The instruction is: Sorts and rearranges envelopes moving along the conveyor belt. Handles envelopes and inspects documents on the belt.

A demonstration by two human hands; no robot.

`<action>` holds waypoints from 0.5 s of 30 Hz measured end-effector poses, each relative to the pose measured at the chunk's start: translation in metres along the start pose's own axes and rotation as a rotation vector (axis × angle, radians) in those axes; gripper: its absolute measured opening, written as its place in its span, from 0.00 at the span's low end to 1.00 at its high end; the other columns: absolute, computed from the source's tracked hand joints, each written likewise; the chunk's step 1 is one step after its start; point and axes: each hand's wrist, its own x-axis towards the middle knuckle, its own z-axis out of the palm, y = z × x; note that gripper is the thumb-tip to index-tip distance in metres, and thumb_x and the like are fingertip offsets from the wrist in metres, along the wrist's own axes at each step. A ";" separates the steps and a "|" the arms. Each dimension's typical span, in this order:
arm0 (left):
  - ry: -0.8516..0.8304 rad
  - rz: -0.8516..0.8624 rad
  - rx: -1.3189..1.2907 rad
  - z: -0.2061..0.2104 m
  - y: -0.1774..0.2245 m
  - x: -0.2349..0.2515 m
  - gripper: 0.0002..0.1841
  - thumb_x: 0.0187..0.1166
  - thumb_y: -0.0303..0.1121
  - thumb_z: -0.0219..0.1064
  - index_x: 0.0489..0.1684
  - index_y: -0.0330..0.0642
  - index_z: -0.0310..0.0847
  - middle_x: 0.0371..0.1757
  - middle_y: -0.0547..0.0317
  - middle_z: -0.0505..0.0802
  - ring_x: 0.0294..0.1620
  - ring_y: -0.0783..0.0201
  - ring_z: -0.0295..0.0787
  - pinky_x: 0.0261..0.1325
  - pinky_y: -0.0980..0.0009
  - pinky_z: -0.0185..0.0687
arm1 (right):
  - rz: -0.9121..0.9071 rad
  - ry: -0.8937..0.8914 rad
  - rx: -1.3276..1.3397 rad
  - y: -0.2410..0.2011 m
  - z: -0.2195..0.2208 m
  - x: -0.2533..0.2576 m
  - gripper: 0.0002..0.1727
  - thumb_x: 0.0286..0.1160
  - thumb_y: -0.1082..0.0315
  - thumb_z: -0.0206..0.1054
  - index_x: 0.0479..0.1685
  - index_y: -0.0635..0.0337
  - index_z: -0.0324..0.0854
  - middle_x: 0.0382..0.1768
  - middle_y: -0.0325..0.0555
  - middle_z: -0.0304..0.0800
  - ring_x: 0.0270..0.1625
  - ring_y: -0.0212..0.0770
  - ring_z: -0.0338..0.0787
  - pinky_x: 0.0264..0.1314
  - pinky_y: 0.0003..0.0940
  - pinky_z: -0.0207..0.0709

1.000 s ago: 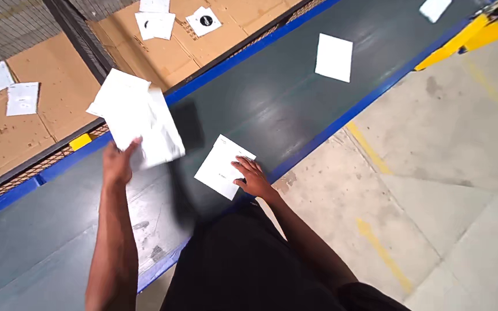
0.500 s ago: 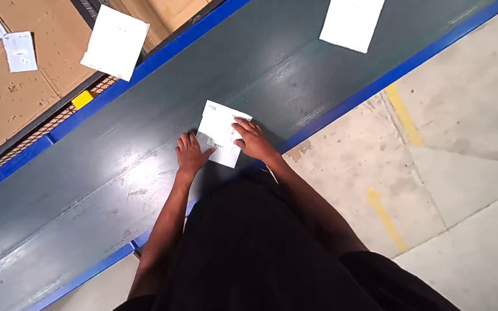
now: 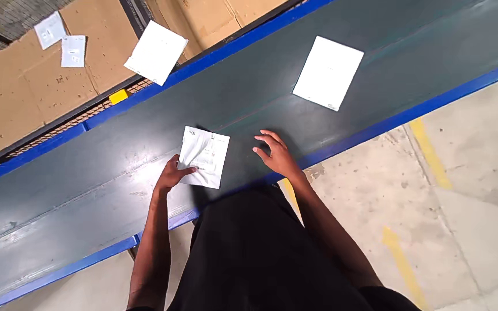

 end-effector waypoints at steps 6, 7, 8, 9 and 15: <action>0.529 0.300 -0.590 -0.138 0.043 0.020 0.31 0.82 0.32 0.69 0.80 0.31 0.57 0.64 0.43 0.87 0.60 0.50 0.91 0.63 0.48 0.90 | 0.054 0.136 0.060 0.026 -0.020 -0.009 0.23 0.80 0.46 0.67 0.67 0.49 0.86 0.79 0.49 0.77 0.76 0.40 0.81 0.69 0.37 0.84; 0.596 0.280 -0.664 -0.156 0.049 0.029 0.33 0.86 0.37 0.65 0.85 0.36 0.52 0.69 0.43 0.83 0.64 0.49 0.89 0.65 0.47 0.89 | 0.068 0.160 0.059 0.029 -0.023 -0.009 0.23 0.81 0.47 0.67 0.66 0.49 0.86 0.78 0.48 0.78 0.77 0.40 0.81 0.70 0.36 0.84; 0.661 0.211 -0.662 -0.167 0.052 0.035 0.37 0.86 0.45 0.65 0.88 0.40 0.49 0.74 0.43 0.79 0.66 0.49 0.87 0.64 0.49 0.89 | 0.089 0.175 0.054 0.030 -0.024 -0.008 0.23 0.81 0.47 0.66 0.66 0.48 0.86 0.78 0.47 0.78 0.78 0.39 0.80 0.72 0.36 0.83; 0.697 0.151 -0.634 -0.169 0.056 0.041 0.41 0.84 0.51 0.66 0.89 0.42 0.49 0.78 0.43 0.76 0.69 0.49 0.85 0.64 0.51 0.88 | 0.114 0.191 0.043 0.031 -0.027 -0.004 0.23 0.82 0.46 0.65 0.67 0.48 0.86 0.78 0.46 0.78 0.79 0.38 0.79 0.74 0.36 0.82; 0.340 0.251 -0.263 -0.011 0.077 0.055 0.36 0.79 0.47 0.73 0.77 0.29 0.66 0.67 0.43 0.86 0.61 0.56 0.90 0.61 0.56 0.91 | 0.206 0.339 -0.189 0.051 -0.035 0.035 0.31 0.80 0.48 0.66 0.78 0.54 0.78 0.84 0.55 0.71 0.85 0.54 0.71 0.85 0.53 0.68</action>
